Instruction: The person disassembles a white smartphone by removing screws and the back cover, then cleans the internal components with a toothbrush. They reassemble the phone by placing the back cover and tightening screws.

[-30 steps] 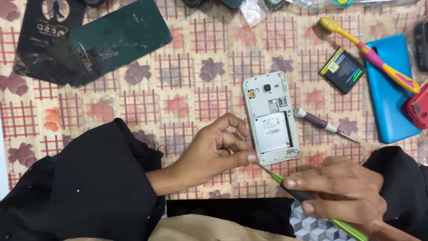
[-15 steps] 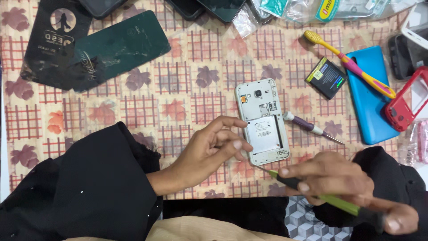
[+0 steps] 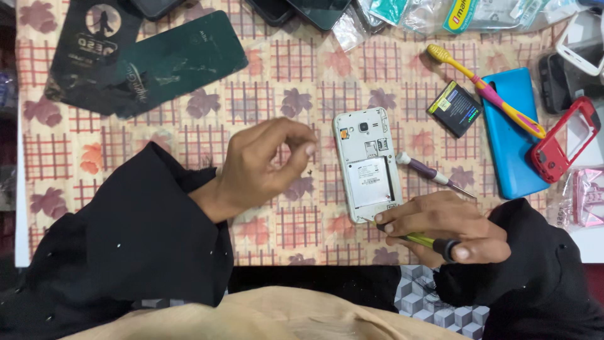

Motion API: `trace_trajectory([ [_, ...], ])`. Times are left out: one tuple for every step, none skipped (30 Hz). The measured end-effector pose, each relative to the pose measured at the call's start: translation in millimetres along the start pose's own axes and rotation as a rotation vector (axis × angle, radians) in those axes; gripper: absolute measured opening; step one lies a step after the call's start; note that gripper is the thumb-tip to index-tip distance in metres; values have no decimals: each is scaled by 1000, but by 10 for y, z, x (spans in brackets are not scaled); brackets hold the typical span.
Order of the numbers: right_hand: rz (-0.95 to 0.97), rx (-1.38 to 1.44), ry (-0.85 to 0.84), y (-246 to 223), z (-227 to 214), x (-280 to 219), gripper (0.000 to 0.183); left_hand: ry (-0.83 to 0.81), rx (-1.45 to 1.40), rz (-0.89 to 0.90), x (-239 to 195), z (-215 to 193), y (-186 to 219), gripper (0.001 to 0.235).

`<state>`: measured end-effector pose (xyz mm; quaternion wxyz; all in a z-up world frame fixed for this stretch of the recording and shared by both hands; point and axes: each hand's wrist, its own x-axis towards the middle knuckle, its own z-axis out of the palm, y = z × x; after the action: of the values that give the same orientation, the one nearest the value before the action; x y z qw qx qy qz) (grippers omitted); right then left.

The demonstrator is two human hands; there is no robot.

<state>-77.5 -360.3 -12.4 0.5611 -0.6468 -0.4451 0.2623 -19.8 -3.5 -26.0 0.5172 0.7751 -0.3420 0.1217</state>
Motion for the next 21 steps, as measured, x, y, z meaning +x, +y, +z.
trace_trajectory([
  [1,-20,-30,-11,1,2,67,7,-2,-2,16,-39,13,5],
  [3,-42,-57,-26,3,7,67,13,-5,-2,35,-66,28,6],
  [4,-64,-84,-46,7,13,67,14,6,-2,54,-78,43,6],
  [15,-87,-80,-72,16,21,67,13,16,-2,73,-80,56,7],
  [25,-111,-76,-99,23,35,67,13,25,-2,90,-77,63,7],
  [36,-133,-72,-123,39,60,67,11,38,-4,101,-70,66,7],
  [27,-139,-69,-140,43,97,65,9,50,-5,110,-59,64,7],
  [19,-144,-63,-152,53,141,64,4,61,-6,114,-54,63,7],
  [11,-150,-58,-159,67,195,63,-24,72,-28,112,-59,64,7],
  [-61,-188,-35,-166,67,252,57,-49,80,-45,120,-64,59,7],
  [-133,-226,-12,-158,79,324,52,-74,89,-62,131,-72,55,7],
  [-206,-264,10,-149,94,393,46,-118,96,-50,143,-86,50,10],
  [-279,-302,32,-156,109,448,41,-163,103,-37,159,-105,44,13],
  [-354,-342,55,-165,127,499,36,-208,112,-22,184,-129,39,16],
  [-428,-381,78,-198,135,520,31,-282,145,-41,211,-151,33,17],
  [-342,-436,84,-236,150,524,37,-357,177,-63,231,-168,29,19],
  [-255,-489,91,-274,164,519,49,-433,209,-85,249,-187,23,20],
  [-165,-539,98,-312,181,502,63,-462,214,-79,256,-209,17,23],
  [-240,-580,136,-300,205,521,72,-490,219,-74,262,-233,13,25],
  [-315,-622,175,-289,221,530,83,-518,225,-68,274,-255,9,28],
  [-391,-664,213,-276,232,531,95,-544,228,-56,289,-258,7,28],
])
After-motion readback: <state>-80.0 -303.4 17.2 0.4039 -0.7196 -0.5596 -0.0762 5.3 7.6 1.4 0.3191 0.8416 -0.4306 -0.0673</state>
